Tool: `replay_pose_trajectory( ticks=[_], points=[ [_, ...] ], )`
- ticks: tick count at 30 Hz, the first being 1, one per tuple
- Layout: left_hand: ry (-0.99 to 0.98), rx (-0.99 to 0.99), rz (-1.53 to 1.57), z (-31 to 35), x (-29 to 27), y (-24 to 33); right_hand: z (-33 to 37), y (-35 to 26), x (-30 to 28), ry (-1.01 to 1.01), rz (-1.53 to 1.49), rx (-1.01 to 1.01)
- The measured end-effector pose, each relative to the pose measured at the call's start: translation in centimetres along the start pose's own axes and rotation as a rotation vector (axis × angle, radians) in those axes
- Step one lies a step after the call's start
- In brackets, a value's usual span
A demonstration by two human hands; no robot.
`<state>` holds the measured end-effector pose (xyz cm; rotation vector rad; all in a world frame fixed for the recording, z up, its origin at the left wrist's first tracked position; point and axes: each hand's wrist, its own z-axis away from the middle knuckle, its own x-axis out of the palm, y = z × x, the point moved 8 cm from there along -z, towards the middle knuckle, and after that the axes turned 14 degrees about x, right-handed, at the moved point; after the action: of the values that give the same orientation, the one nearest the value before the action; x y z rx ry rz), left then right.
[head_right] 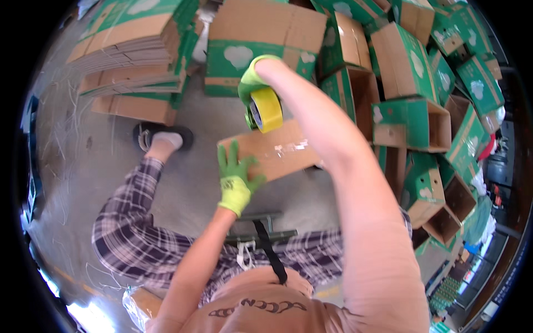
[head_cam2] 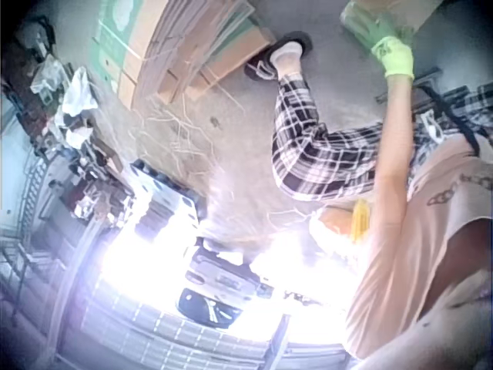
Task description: The person sits on the floor and assembles flat-packed cardboard boxes. They fold the flaps to form the box shape and then use a tape dispenser to seal the seams with yellow tape. The person repeatedly picks up flat boxes, assembles them, and places the finished boxes into a growing pile.
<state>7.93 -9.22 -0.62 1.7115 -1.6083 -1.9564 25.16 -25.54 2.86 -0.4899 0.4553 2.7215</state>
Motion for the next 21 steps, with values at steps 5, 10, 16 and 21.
replay_pose_trajectory(
  ticks=[5,10,16,21],
  points=[
    [0.01,-0.032,-0.086,0.3,-1.6,-1.2,16.5,7.4,14.8,0.922,-0.337,-0.466],
    [-0.053,0.001,-0.253,0.4,-1.5,-0.8,7.0,6.3,32.4,0.597,-0.475,-0.195],
    [-0.339,0.261,-0.342,-5.8,-0.5,-0.5,-2.5,6.5,29.3,0.903,-0.643,-0.064],
    [-0.196,-0.049,0.285,-5.1,-2.3,-11.6,-2.3,3.5,31.4,0.411,-0.997,-0.118]
  ],
)
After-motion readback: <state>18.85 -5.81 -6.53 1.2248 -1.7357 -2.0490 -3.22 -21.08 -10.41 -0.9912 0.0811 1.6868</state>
